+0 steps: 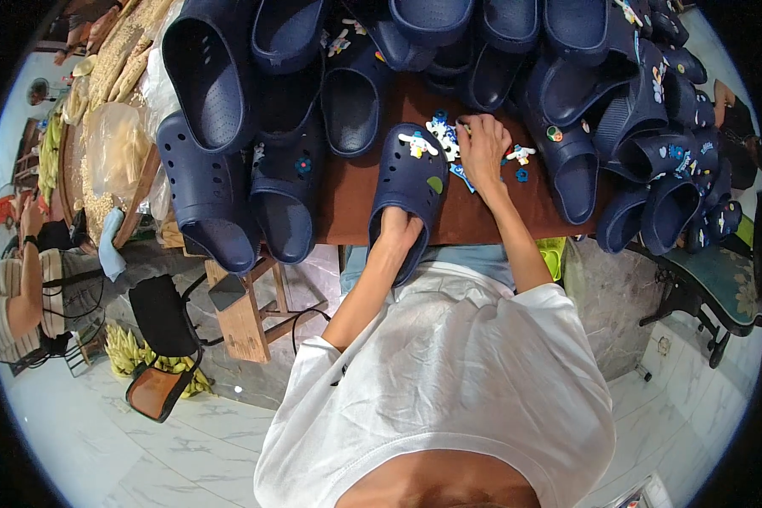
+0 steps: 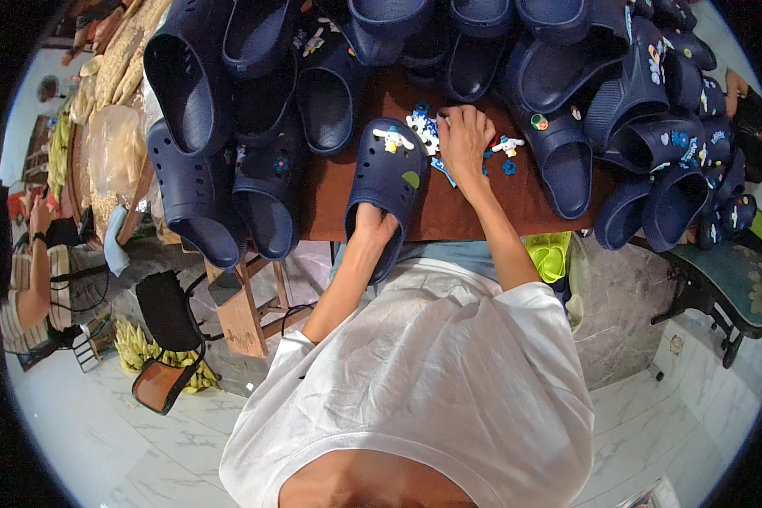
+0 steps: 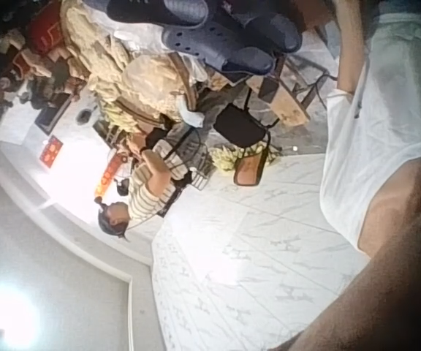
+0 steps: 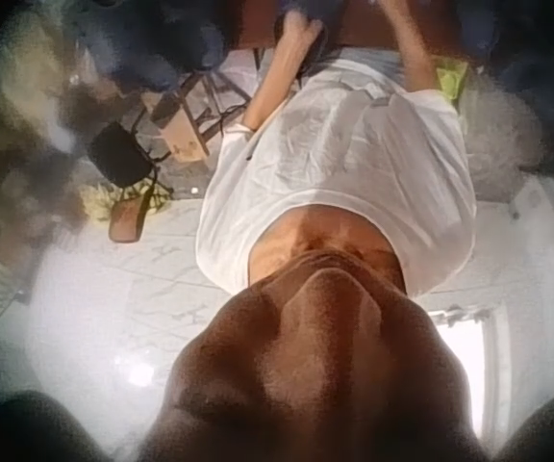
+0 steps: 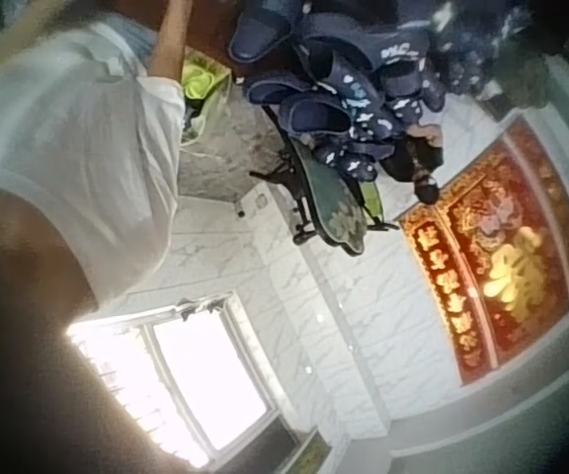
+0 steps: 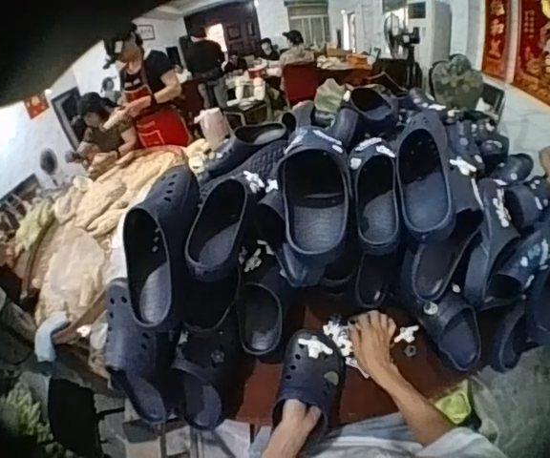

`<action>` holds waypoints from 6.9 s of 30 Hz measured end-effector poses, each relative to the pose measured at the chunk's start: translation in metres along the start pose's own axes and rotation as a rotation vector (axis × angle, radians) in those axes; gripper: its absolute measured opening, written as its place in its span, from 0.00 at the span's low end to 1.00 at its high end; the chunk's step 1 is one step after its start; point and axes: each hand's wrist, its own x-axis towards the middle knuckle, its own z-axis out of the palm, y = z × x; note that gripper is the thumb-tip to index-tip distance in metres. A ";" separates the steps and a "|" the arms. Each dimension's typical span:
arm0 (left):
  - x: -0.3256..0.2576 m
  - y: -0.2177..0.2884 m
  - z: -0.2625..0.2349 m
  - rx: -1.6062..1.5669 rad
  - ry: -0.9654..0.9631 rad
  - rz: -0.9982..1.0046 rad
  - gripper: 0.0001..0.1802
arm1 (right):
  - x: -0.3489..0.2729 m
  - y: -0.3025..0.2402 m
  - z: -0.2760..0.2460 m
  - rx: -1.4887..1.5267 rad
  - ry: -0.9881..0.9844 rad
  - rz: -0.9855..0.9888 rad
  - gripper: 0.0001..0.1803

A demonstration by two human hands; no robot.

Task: Decorating blue clog shoes by pushing various plastic charms into the holes on the top of the shoes.

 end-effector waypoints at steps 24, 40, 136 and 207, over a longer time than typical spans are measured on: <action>0.010 -0.003 -0.015 -0.022 -0.054 -0.030 0.21 | -0.040 -0.063 -0.042 0.697 -0.189 0.272 0.08; 0.003 -0.003 -0.008 -0.010 -0.061 0.005 0.21 | -0.025 -0.056 -0.041 0.770 -0.339 0.398 0.06; -0.011 0.007 -0.010 -0.016 0.018 0.074 0.20 | -0.033 0.042 -0.059 -0.066 -0.079 -0.016 0.22; -0.063 0.005 -0.005 0.562 -0.061 0.250 0.13 | -0.029 -0.036 -0.069 0.823 -0.799 0.118 0.06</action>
